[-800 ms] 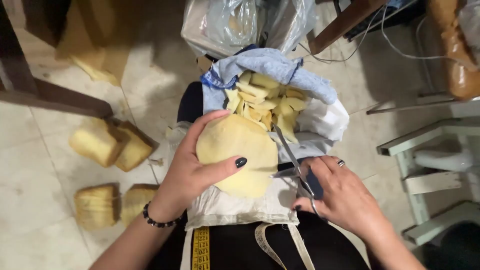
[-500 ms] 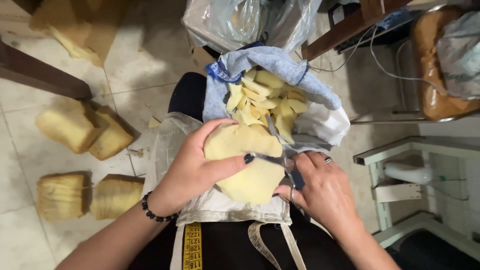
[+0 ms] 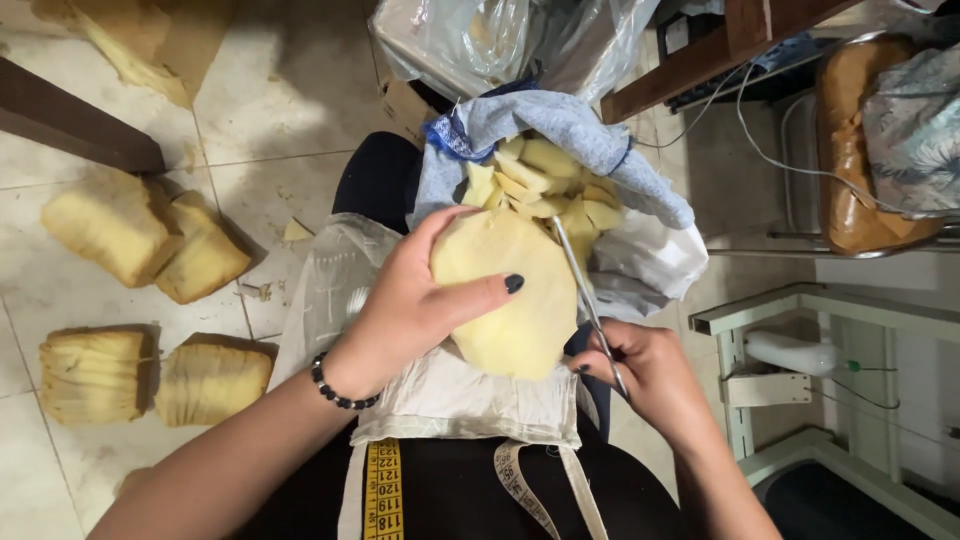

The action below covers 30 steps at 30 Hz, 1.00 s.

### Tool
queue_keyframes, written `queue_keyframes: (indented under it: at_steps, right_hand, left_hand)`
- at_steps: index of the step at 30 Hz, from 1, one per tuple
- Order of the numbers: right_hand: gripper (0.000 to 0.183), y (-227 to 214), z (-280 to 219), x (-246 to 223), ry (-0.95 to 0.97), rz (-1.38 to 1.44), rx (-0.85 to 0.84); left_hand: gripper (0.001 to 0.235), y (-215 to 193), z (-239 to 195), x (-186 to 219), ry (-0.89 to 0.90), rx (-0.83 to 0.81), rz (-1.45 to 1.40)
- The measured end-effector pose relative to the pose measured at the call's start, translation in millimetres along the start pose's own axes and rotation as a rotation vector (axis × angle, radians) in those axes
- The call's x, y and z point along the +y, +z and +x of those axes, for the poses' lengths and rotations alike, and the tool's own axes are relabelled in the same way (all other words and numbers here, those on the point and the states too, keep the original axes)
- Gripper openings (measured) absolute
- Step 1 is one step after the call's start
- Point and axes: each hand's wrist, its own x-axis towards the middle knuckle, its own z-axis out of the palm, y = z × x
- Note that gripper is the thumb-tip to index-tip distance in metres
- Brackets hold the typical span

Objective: Cutting large pieces of yellow foam into smaller pieces using scissors and collecting them in a bag.

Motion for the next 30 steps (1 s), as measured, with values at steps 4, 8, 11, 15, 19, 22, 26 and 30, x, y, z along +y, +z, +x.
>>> queue_keyframes:
  at_steps: [4, 8, 11, 15, 19, 22, 26, 30]
  right_hand:
    - [0.062, -14, -7, -11, -0.017, -0.025, -0.22]
    - [0.061, -16, -9, -17, -0.086, -0.167, -0.172]
    - [0.074, -14, -10, -23, -0.134, -0.22, -0.102]
    - [0.075, -8, -13, -26, -0.144, -0.249, -0.064]
    - [0.072, -5, -15, -27, -0.148, -0.304, -0.054]
    - [0.058, 2, -15, -25, -0.249, -0.217, 0.019]
    - [0.051, 13, -13, -19, -0.291, -0.063, 0.178]
    - [0.046, 21, -7, -16, -0.357, 0.032, 0.214]
  left_hand:
    - [0.083, -13, -7, 5, 0.105, -0.07, -0.041]
    - [0.081, -27, -15, 14, 0.261, -0.239, -0.096]
    - [0.079, -30, -19, 11, 0.308, -0.292, -0.124]
    - [0.063, -28, -23, 8, 0.392, -0.378, 0.021]
    - [0.062, -22, -22, 8, 0.356, -0.361, 0.099]
    - [0.062, -19, -17, -3, 0.47, -0.402, 0.178]
    - [0.091, -8, -28, 1, 0.765, -0.147, 0.688]
    - [0.144, 4, -30, 2, 0.711, -0.07, 0.814]
